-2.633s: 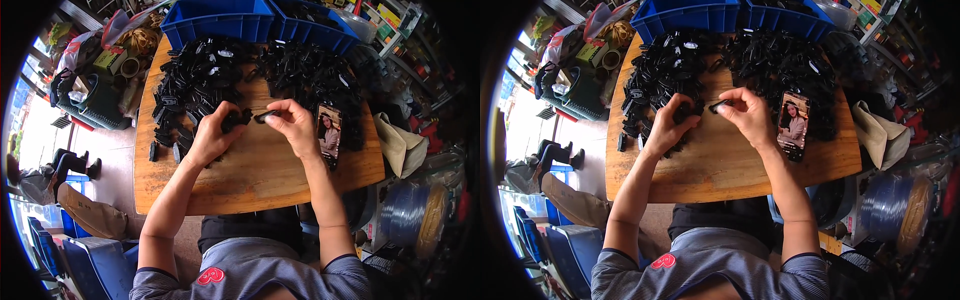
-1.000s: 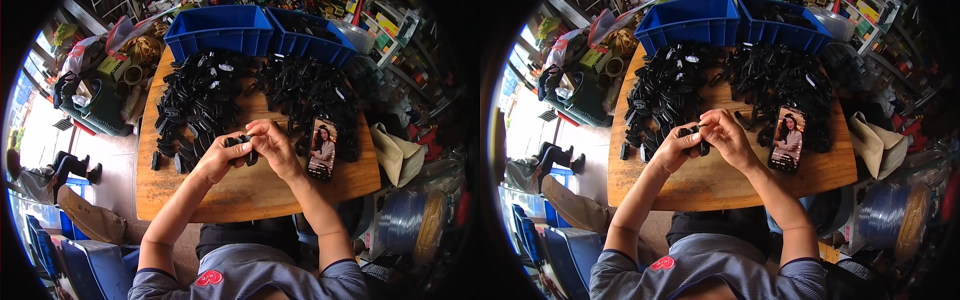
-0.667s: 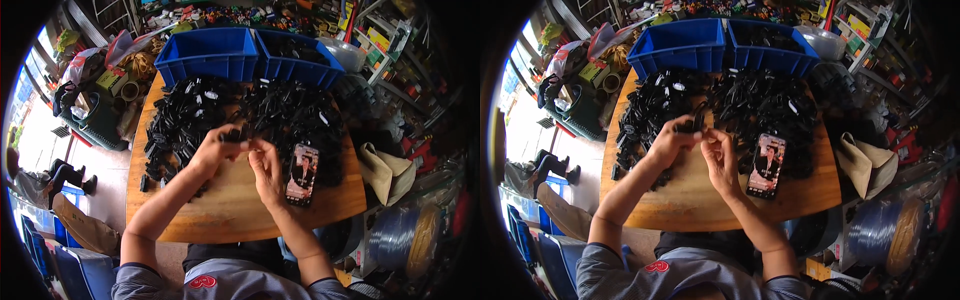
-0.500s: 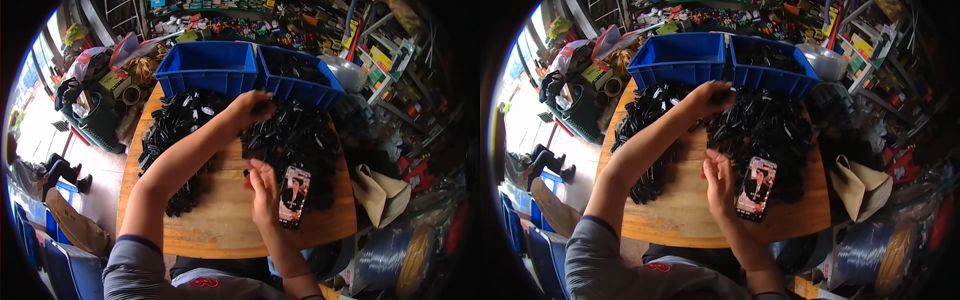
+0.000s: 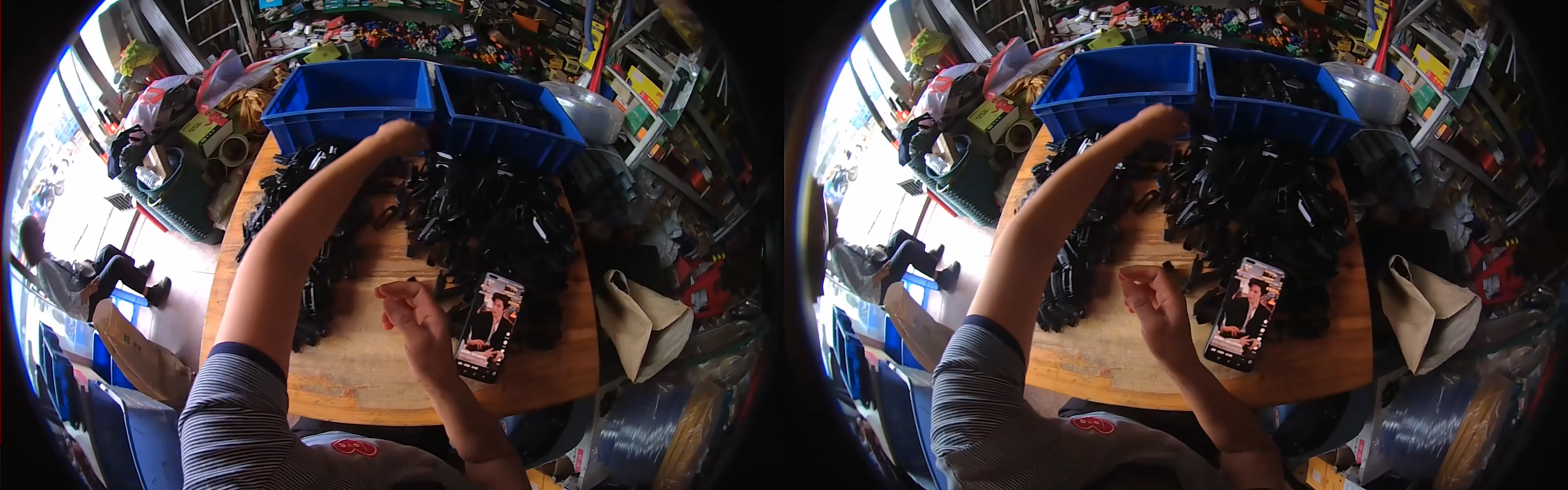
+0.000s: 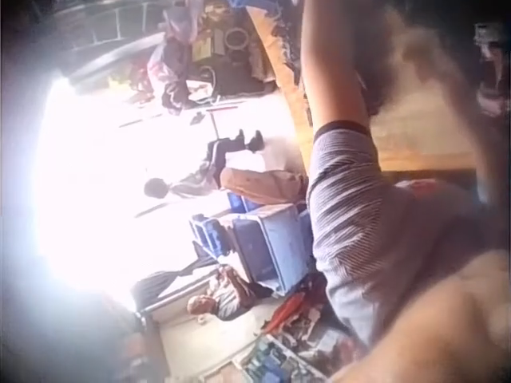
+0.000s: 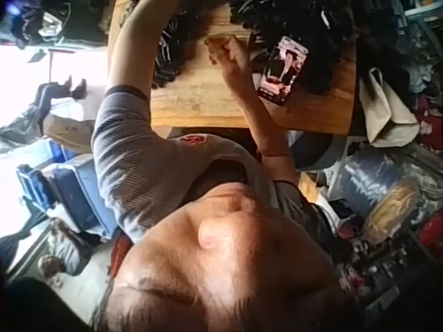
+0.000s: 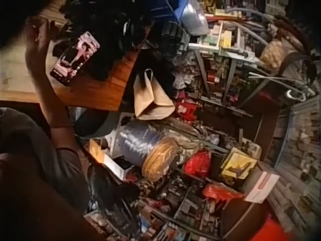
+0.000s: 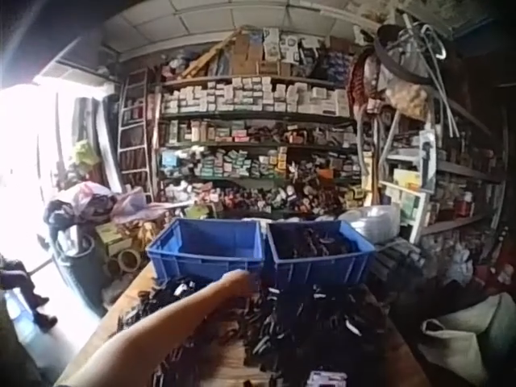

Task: Assembling small black plastic components by hand at a workbench.

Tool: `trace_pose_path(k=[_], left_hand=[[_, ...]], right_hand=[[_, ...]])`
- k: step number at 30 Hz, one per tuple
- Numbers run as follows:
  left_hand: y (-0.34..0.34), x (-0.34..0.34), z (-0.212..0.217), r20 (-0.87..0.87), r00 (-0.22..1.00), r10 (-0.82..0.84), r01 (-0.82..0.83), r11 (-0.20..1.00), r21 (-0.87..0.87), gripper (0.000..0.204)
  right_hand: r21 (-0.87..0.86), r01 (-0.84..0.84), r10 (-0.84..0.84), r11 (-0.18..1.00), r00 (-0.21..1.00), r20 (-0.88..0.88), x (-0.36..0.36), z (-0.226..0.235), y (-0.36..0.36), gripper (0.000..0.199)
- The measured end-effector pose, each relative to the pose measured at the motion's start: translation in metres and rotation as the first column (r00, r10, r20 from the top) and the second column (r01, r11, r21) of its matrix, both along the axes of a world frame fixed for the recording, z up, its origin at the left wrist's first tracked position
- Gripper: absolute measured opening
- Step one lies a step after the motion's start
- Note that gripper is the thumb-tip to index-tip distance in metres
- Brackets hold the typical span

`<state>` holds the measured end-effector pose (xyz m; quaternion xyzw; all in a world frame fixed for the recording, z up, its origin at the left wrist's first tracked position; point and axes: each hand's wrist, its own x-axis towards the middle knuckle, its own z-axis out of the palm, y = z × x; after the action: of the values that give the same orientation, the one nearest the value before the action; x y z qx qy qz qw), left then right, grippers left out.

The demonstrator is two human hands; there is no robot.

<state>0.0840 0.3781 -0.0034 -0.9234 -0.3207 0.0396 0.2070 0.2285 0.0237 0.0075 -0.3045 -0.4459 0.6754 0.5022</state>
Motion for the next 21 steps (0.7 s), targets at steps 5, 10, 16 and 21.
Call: trace_pose_path(k=[5, 10, 16, 21], left_hand=[[-0.087, -0.019, -0.049, 0.320, 0.915, 0.245, -0.227, 0.970, -0.092, 0.034], [-0.111, -0.049, 0.006, 0.442, 0.873, 0.205, 0.138, 0.767, -0.626, 0.033], [-0.097, -0.100, 0.006, 0.434, 0.683, 0.588, -0.546, 0.805, -0.232, 0.051], [-0.110, -0.095, -0.022, 0.432, 0.767, 0.475, -0.487, 0.869, -0.090, 0.058]], right_hand=[[0.119, 0.069, -0.092, 0.991, 0.975, 0.201, -0.004, -0.013, 0.008, 0.012], [0.188, 0.113, -0.146, 0.976, 0.975, 0.170, -0.002, -0.014, 0.011, 0.011], [0.241, 0.058, -0.122, 0.969, 0.958, 0.260, -0.004, -0.019, 0.012, 0.011], [0.271, 0.049, -0.137, 0.961, 0.939, 0.316, -0.008, -0.019, 0.011, 0.011]])
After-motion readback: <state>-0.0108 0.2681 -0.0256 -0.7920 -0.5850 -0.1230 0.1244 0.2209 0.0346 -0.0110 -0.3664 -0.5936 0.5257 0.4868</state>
